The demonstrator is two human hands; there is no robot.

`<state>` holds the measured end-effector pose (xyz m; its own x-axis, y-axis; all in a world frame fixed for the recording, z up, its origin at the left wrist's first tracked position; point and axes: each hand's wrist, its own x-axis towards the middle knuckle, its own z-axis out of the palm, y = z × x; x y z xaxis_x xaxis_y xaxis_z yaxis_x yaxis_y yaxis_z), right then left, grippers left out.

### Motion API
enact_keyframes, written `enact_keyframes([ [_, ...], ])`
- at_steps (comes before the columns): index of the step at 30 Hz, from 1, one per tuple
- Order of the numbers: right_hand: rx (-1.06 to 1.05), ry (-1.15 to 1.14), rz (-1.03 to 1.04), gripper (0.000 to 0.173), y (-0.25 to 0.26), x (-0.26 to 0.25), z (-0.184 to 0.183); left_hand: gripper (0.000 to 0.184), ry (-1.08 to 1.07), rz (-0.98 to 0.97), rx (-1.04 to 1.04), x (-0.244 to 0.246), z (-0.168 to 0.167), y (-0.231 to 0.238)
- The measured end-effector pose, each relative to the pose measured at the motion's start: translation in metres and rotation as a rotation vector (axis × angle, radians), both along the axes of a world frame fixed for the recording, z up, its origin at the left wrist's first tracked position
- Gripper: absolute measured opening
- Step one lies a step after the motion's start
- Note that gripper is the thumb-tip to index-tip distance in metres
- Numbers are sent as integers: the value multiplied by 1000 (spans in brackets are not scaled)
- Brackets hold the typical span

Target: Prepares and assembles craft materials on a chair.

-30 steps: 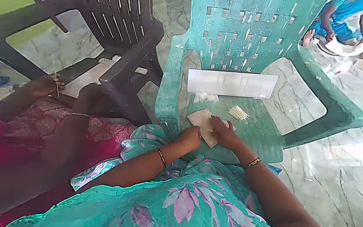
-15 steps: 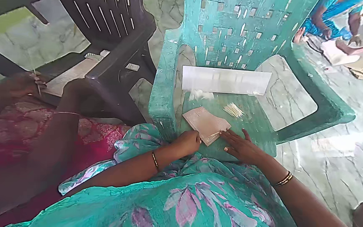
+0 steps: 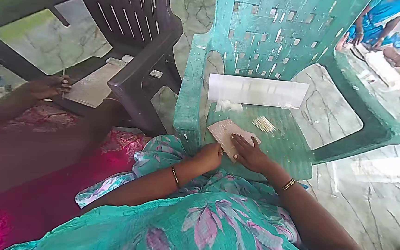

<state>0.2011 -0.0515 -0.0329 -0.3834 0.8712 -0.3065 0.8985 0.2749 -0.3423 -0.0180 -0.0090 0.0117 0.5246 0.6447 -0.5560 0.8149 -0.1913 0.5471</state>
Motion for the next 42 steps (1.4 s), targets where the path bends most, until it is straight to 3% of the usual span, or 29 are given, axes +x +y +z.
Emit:
enact_keyframes([
  [8, -118, -41, 80, 70, -54, 36, 28, 35, -63, -100, -81, -2, -4, -13],
  [14, 86, 18, -44, 67, -15, 45, 22, 35, -105, 76, -70, -12, -6, -9],
  [22, 61, 14, 43, 67, 27, -2, -2, 35, -64, 122, -73, -13, -8, -6],
  [29, -31, -50, 72, 75, -31, 22, 10, 35, -104, 22, -152, -14, -9, -12],
  [33, -124, -20, 79, 68, -51, 42, 27, 33, -119, 5, -159, -13, -11, -16],
  [37, 7, 34, -20, 66, -41, 60, 28, 34, -146, 63, -142, -18, -8, -15],
  [42, 130, 87, -16, 64, -2, 32, 11, 36, -127, 146, -125, -23, -9, -11],
])
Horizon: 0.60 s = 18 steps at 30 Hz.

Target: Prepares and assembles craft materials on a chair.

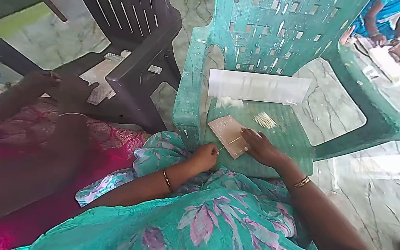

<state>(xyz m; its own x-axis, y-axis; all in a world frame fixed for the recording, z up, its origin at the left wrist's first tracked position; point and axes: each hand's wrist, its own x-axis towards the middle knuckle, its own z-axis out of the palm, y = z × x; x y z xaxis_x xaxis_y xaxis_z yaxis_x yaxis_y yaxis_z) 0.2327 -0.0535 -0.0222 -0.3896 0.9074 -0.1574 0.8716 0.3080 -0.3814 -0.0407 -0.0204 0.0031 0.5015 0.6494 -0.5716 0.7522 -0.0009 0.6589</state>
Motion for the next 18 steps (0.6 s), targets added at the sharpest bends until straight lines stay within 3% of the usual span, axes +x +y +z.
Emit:
enact_keyframes([
  [6, -115, -85, 75, 70, 15, -30, -10, 36, 38, -6, 10, -1, -2, 1],
  [15, -269, -124, 67, 70, -52, -8, 15, 34, 14, -160, -3, 5, -1, -7],
  [18, -120, 8, 29, 60, -63, 6, 14, 34, 23, -169, 7, 5, 2, -8],
])
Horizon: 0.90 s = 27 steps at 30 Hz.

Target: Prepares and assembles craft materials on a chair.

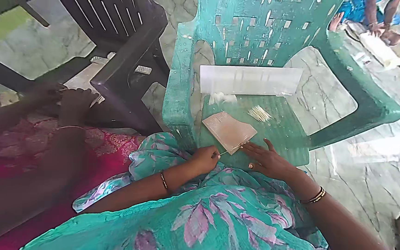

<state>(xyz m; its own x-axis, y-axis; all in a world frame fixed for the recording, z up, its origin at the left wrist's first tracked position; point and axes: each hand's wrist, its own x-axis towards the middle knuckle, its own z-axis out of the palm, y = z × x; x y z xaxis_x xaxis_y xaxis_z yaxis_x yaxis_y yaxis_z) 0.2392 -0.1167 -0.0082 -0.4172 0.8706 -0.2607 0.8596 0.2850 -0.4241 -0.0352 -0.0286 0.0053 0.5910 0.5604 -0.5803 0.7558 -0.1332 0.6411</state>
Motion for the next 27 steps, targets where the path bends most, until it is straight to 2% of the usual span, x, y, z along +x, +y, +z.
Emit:
enact_keyframes([
  [4, 351, 140, -184, 37, 0, 3, -20, 33, -7, -14, 33, -1, 2, -3],
  [6, 437, 152, -225, 31, 2, -3, -27, 32, -29, -36, 56, -1, 2, -5],
  [13, 522, 188, -205, 22, 2, -16, -34, 32, -52, -93, 65, 3, 8, -11],
  [19, 590, 212, -249, 21, -5, 3, -29, 30, -81, -97, 95, 2, 6, -4],
  [22, 585, 195, -394, 18, 2, 27, -23, 30, -102, -47, 106, -4, 3, 4],
  [24, 541, 189, -562, 15, 15, 37, -11, 31, -120, 0, 82, -9, -2, 9],
  [27, 472, 143, -839, 21, 51, 44, 5, 31, -136, 20, 46, -16, -13, 12],
])
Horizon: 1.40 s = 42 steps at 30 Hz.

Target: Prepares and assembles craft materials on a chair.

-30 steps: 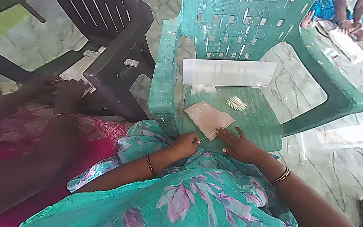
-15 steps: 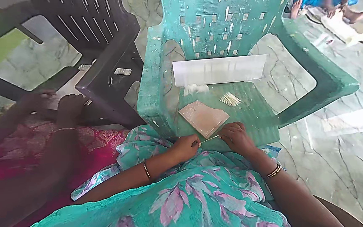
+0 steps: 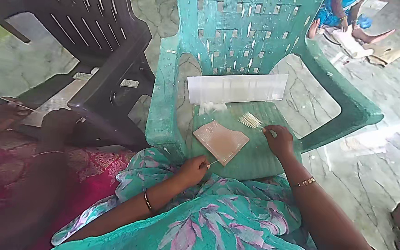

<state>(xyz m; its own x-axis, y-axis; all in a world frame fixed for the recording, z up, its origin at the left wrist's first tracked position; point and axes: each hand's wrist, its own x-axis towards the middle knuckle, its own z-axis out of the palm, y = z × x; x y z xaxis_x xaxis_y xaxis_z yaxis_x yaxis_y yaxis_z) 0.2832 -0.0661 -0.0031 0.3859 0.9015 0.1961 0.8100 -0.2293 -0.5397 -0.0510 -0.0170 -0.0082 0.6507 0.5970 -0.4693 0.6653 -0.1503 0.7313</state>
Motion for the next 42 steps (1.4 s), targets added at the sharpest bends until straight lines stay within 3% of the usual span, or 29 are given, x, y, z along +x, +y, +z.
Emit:
enact_keyframes([
  [5, -117, 8, -240, 27, 68, 13, -8, 30, -88, -21, 4, -1, -6, -2],
  [11, -294, 66, -228, 36, 93, 22, -18, 30, -134, -24, 5, -6, -10, 2],
  [15, -237, 73, -248, 38, 72, 21, -16, 32, -164, -1, 17, -5, -16, 4],
  [19, -130, 93, 34, 27, 35, -17, -16, 34, -211, 25, 78, 0, -17, 2],
  [23, -363, 37, 174, 39, 31, -48, -29, 35, -145, 82, -20, 10, -5, 2],
  [28, -426, 25, 168, 46, 33, -57, -26, 35, -172, 227, -220, 20, 7, 1],
  [32, -285, 64, 218, 44, 13, -59, -20, 34, -210, 257, -286, 17, 17, -8],
  [42, -163, 47, 121, 40, -53, -65, -27, 34, -208, 71, -310, 5, 24, -28],
])
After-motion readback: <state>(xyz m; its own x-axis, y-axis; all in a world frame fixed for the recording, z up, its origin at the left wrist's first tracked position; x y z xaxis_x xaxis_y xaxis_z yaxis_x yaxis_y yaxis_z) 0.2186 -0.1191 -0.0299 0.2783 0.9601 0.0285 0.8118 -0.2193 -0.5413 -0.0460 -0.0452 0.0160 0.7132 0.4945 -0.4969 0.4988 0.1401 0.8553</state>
